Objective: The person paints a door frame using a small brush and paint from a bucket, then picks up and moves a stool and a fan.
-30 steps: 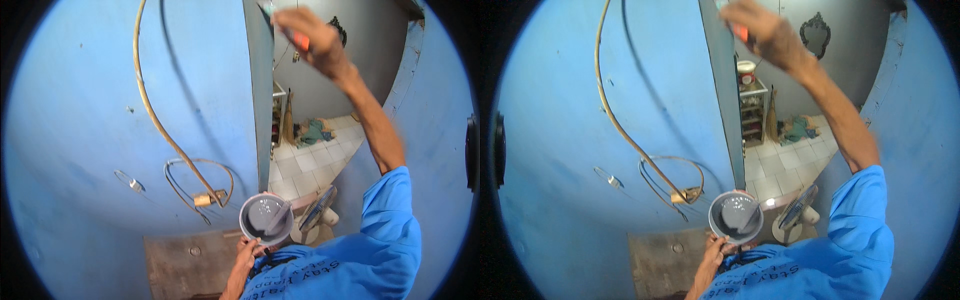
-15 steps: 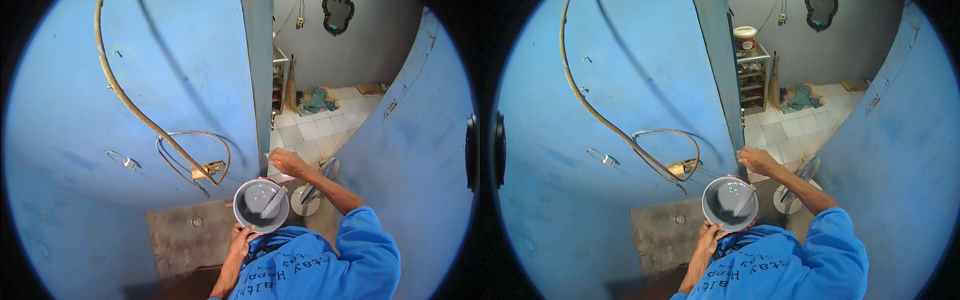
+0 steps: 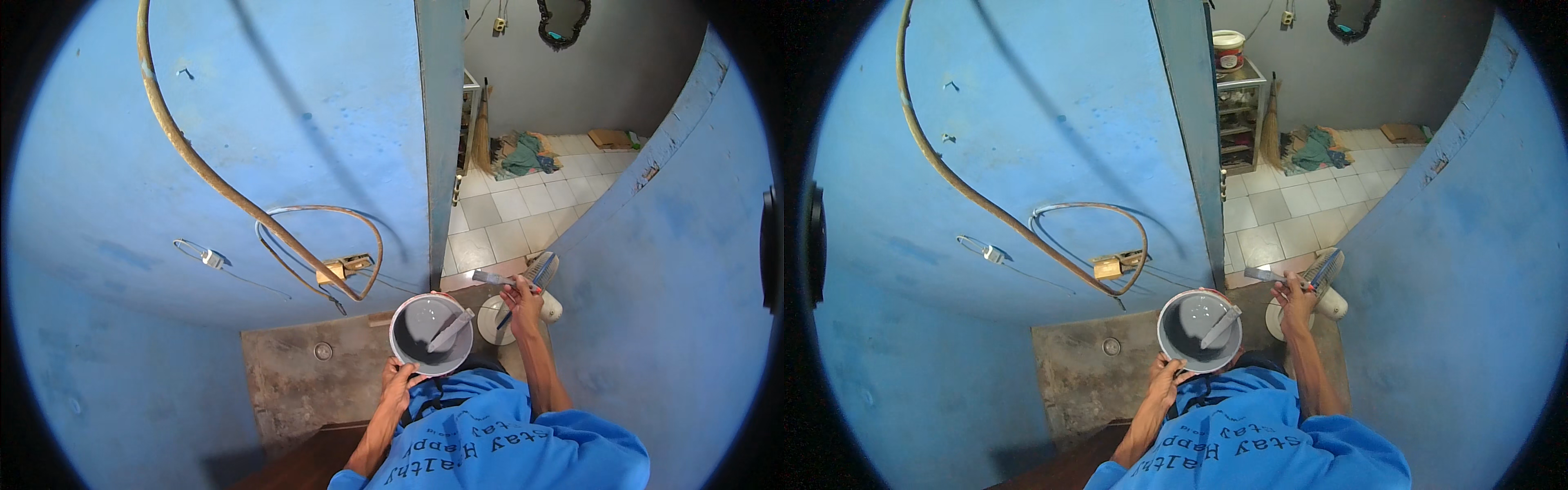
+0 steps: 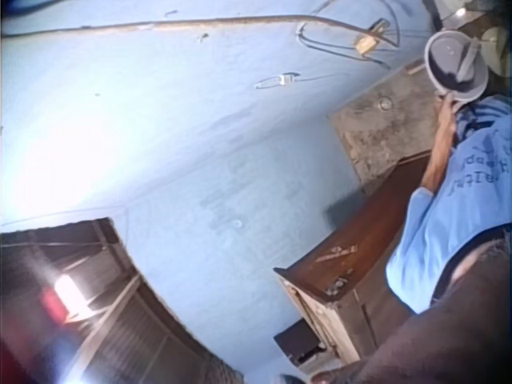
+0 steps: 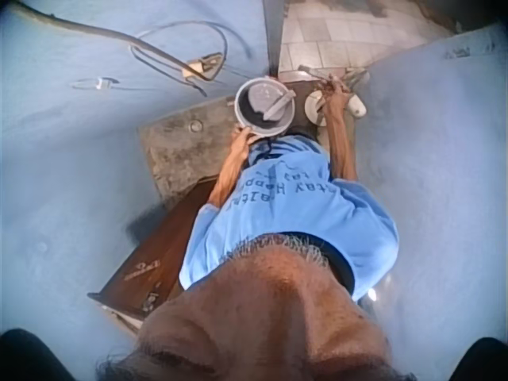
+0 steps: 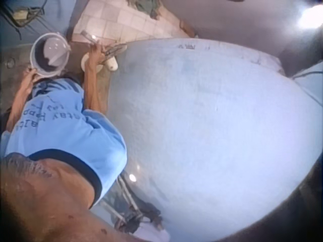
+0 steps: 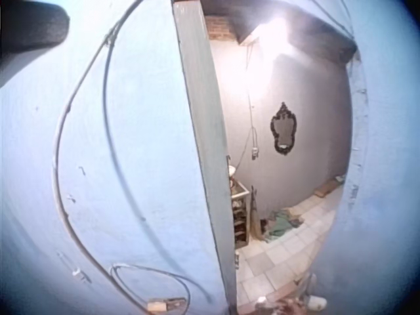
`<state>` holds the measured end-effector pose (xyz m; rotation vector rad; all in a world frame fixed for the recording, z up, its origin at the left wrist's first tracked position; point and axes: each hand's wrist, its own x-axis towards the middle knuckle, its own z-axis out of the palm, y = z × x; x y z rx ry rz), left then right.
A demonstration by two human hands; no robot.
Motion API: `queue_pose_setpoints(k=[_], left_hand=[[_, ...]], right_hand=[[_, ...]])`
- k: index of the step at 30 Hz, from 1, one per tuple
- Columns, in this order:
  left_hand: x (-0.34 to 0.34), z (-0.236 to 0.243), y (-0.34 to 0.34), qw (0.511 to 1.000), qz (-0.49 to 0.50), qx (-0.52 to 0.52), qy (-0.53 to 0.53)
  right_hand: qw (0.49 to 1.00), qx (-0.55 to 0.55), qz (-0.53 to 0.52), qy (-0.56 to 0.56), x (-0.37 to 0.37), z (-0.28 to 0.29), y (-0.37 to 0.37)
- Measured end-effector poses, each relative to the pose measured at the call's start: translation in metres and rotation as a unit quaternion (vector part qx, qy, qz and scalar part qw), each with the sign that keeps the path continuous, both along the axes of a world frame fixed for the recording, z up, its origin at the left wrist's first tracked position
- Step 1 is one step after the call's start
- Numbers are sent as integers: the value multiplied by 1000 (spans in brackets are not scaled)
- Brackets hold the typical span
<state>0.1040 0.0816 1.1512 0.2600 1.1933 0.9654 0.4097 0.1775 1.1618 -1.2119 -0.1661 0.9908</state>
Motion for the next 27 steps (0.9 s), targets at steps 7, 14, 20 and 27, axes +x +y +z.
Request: queue_pose_setpoints(k=[7,14,20,27], left_hand=[[-2,-18,2,1000,-17,-11,1],[-8,-41,-2,998,-53,-34,10],[-9,-60,-4,996,-60,-64,26],[-8,-85,-13,995,-53,-81,39]], right_hand=[[994,30,4,108,-3,24,-20],[992,10,50,112,-24,42,-50],[989,-34,86,113,-39,29,-82],[980,-83,127,127,-46,22,-85]])
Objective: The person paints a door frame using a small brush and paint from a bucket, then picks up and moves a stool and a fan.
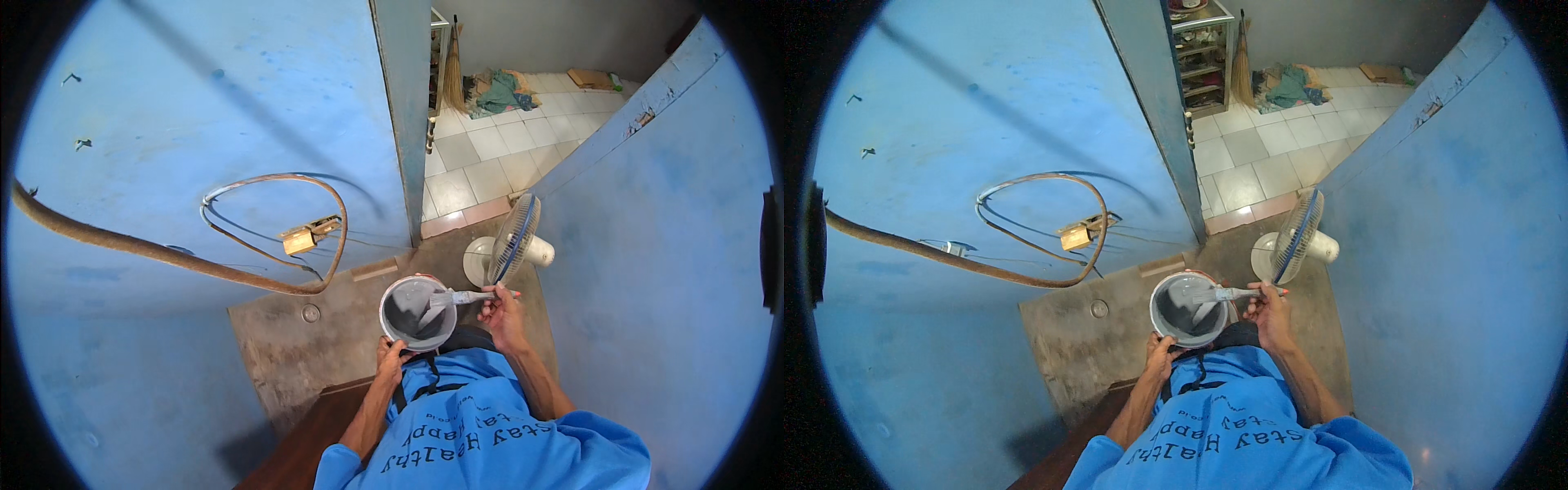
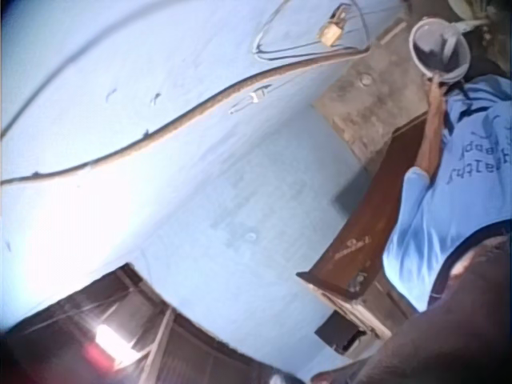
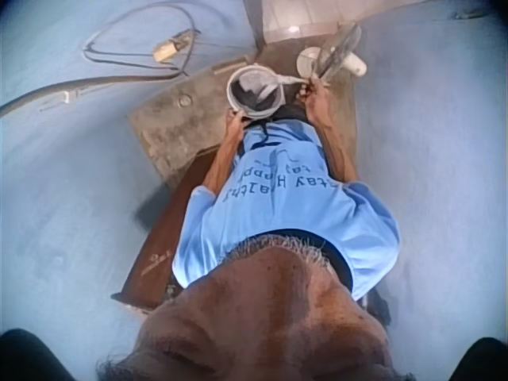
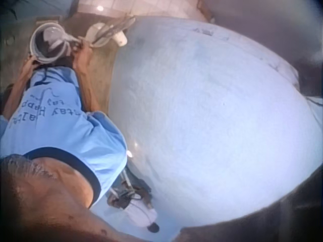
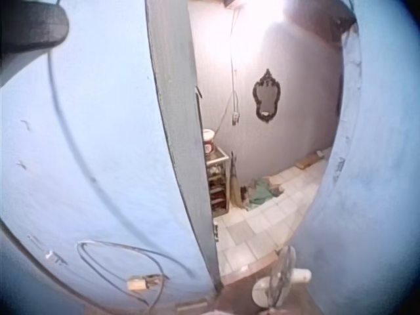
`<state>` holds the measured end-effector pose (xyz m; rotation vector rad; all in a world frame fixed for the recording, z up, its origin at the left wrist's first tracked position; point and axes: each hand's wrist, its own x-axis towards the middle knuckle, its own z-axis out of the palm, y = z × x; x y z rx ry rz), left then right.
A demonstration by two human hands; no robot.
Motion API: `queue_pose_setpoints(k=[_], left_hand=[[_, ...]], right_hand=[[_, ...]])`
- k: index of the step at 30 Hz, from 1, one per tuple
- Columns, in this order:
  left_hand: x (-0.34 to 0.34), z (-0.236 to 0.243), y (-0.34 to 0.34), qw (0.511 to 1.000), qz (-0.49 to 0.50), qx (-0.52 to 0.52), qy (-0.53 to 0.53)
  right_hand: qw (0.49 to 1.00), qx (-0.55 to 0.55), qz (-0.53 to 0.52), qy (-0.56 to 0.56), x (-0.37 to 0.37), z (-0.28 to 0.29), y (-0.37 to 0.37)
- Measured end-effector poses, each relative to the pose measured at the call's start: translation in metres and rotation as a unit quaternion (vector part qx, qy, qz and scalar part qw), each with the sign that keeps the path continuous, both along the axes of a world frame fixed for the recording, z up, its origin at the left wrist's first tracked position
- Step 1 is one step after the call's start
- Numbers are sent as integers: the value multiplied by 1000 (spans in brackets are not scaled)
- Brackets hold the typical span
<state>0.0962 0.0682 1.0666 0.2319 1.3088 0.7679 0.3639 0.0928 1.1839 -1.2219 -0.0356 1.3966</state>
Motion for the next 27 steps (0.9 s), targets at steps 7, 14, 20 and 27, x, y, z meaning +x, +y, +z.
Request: queue_pose_setpoints(k=[7,14,20,27], left_hand=[[16,2,-5,1000,-3,7,9],[33,-28,-13,998,52,24,-27],[39,-43,-10,998,51,24,-26],[32,-72,1,998,53,24,-24]], right_hand=[[998,-15,61,-5,12,-11,10],[994,1,107,-3,25,-20,28],[993,25,119,-9,33,-38,32],[984,47,145,-91,24,-63,46]])
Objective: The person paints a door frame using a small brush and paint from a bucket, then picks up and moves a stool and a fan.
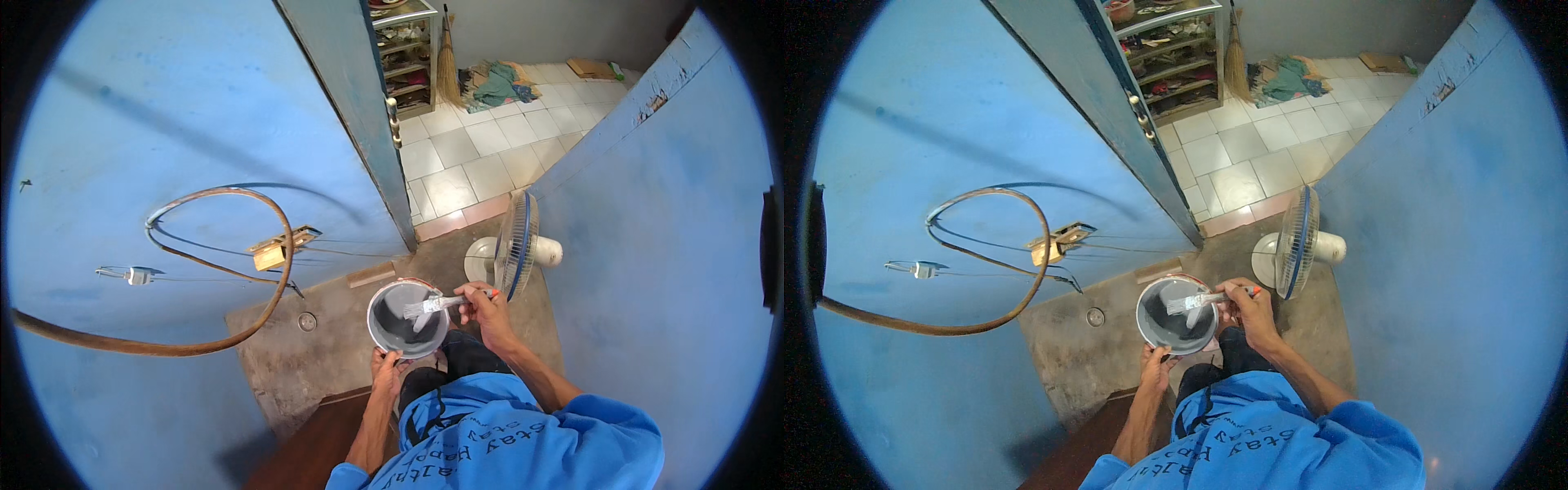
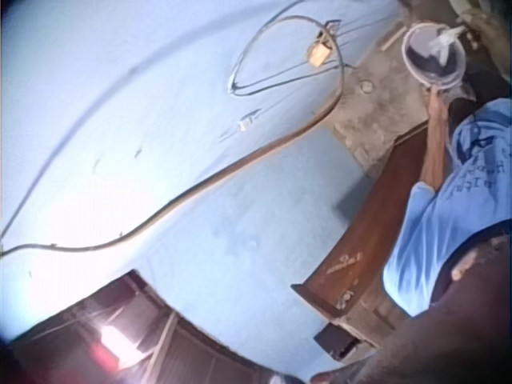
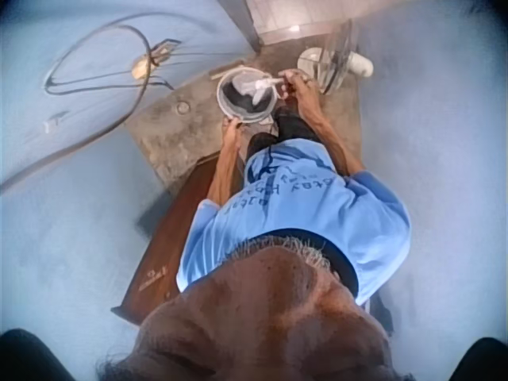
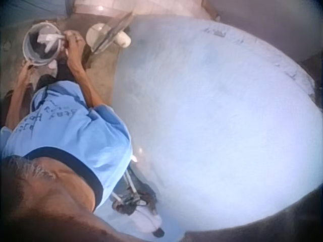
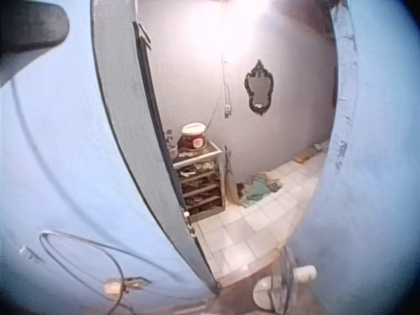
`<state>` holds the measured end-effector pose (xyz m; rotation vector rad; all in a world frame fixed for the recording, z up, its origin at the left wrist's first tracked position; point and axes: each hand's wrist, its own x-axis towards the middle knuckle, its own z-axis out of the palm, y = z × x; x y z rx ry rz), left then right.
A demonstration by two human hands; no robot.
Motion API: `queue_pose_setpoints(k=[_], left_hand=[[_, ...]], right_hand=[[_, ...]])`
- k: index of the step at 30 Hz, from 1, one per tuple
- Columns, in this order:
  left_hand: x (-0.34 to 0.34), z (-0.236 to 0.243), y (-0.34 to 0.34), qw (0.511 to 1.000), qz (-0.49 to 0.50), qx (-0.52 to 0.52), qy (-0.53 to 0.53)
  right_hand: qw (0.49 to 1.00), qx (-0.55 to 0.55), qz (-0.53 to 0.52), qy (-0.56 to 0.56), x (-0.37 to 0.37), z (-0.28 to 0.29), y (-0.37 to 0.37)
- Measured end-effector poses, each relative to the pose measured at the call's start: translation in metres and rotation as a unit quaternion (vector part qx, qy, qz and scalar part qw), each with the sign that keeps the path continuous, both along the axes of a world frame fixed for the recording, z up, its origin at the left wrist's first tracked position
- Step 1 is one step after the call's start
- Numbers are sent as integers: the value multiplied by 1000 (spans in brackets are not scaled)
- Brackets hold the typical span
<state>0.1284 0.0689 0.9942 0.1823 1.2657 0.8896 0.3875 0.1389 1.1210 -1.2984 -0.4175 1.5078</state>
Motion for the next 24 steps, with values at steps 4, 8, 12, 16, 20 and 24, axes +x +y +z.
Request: queue_pose_setpoints(k=[4,8,12,16,20,24], left_hand=[[0,-14,16,1000,6,9,3],[2,-34,21,999,26,21,-8],[7,-51,16,998,54,35,-10],[0,-94,-3,996,62,61,-3],[1,-136,-27,990,79,118,-7],[6,-196,-75,977,131,167,-6]], right_hand=[[997,55,27,-39,-1,-18,7],[995,75,39,-61,-6,-40,2],[992,105,54,-54,-14,-64,-10],[983,146,90,-66,-24,-93,-33],[951,262,108,-125,-30,-146,-76],[946,296,93,-96,-48,-203,-133]])
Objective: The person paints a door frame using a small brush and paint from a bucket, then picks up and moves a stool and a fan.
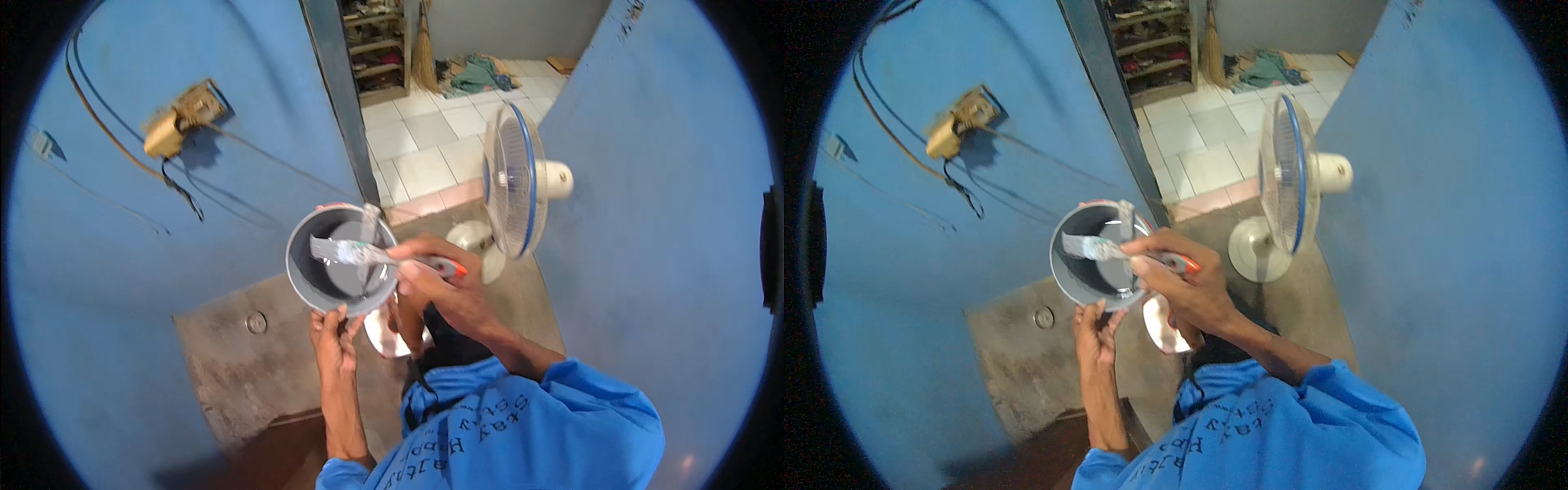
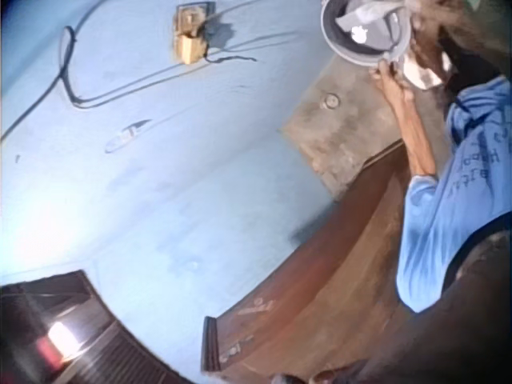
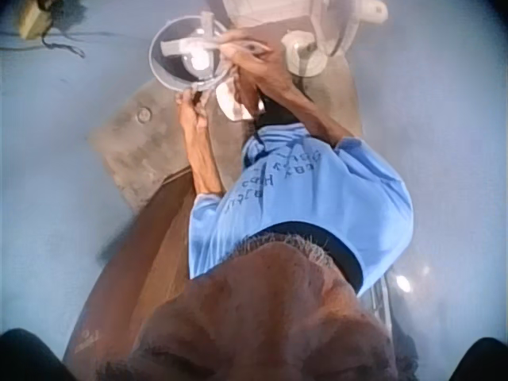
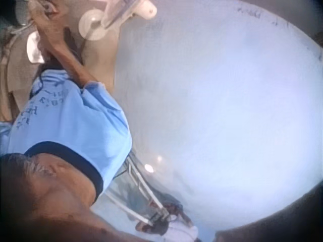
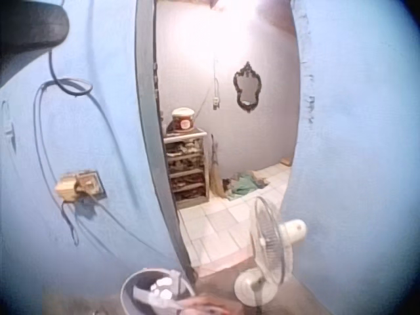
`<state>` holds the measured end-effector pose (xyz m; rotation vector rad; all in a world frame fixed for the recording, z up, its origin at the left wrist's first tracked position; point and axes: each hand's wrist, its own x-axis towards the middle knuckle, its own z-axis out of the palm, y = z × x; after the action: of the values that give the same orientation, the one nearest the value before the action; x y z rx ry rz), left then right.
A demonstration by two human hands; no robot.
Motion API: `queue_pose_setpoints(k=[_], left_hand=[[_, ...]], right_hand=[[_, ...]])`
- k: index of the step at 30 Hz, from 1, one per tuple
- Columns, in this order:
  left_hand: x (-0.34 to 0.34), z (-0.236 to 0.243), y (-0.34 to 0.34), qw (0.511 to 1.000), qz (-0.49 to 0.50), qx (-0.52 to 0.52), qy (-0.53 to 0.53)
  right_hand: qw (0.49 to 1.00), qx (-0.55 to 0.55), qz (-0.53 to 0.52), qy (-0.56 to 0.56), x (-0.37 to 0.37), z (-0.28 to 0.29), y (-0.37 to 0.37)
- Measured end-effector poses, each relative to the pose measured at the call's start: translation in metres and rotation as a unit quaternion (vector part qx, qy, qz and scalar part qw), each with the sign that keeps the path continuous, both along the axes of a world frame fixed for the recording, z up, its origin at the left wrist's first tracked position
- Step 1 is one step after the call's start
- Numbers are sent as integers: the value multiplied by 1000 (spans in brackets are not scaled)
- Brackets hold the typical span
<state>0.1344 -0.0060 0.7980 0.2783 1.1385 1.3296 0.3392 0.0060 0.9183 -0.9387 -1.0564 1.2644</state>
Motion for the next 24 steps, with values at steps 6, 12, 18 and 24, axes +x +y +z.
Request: queue_pose_setpoints(k=[6,12,18,24], left_hand=[[5,-23,-86,997,67,-12,-43],[4,-28,-167,990,133,-33,-32],[7,-30,-208,993,108,-45,-4],[11,-54,-241,997,52,-54,-15]], right_hand=[[990,-84,43,108,-5,-40,-87],[983,-106,84,122,0,-35,-138],[983,-139,112,52,7,-52,-184],[985,-145,86,34,21,-66,-214]])
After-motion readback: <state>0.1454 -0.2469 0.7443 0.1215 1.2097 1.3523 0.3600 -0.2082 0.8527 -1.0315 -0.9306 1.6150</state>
